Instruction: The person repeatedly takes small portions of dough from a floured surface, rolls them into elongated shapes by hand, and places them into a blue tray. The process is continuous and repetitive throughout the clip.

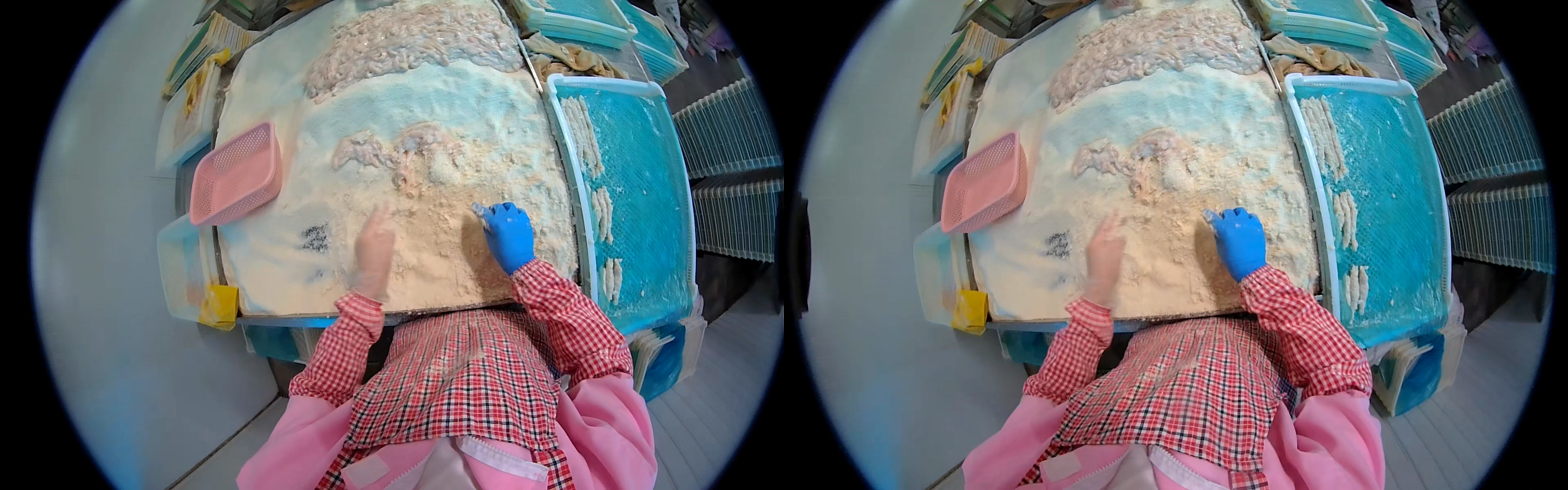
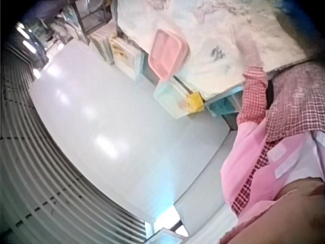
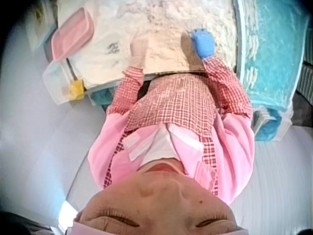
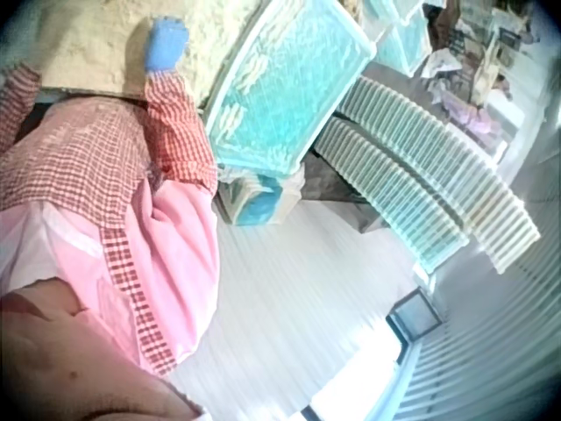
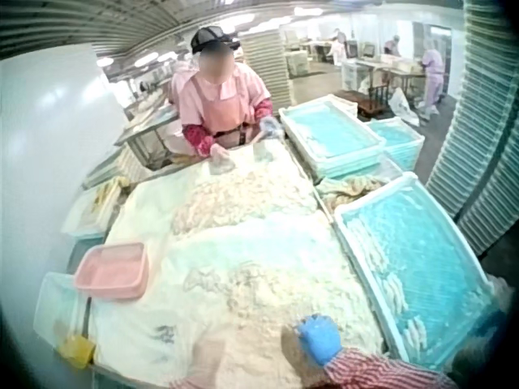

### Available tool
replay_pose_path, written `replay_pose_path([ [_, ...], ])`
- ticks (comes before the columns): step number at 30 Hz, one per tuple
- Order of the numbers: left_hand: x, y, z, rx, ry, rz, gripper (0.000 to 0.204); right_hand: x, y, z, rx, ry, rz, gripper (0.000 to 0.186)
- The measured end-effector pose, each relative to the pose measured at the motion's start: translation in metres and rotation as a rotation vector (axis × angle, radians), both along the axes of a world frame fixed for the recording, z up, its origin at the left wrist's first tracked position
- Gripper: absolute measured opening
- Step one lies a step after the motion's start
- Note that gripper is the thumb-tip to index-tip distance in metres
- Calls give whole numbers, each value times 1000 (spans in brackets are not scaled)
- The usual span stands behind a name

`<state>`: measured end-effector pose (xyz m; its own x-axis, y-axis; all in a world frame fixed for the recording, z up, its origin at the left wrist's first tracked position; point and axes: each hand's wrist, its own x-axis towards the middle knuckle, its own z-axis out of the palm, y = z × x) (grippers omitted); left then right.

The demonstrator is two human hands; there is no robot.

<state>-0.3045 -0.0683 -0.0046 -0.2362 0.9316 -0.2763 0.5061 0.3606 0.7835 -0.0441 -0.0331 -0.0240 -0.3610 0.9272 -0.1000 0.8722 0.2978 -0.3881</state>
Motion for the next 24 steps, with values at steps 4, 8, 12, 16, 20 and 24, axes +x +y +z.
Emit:
replay_pose_path([
  [4, 31, -25, -20, 76, 372, -457, 52, -7, -39, 2, 300, 105, 264, 24],
  [8, 25, -6, 0, -413, 37, -161, 48, -6, -49, -12, 90, 27, 139, 30],
  [12, 65, -15, -48, 128, 455, -262, 40, -24, -41, -20, -436, 395, -293, 22],
  [16, 90, -29, -40, 233, 280, -374, 40, -35, -17, -37, -880, 1434, -926, 22],
  [20, 78, -31, -26, 243, 253, -429, 41, -26, -18, -67, -972, 1773, -874, 25],
  [24, 77, -13, -22, 488, 161, -214, 47, -27, -23, -49, -1120, 1897, -731, 43],
])
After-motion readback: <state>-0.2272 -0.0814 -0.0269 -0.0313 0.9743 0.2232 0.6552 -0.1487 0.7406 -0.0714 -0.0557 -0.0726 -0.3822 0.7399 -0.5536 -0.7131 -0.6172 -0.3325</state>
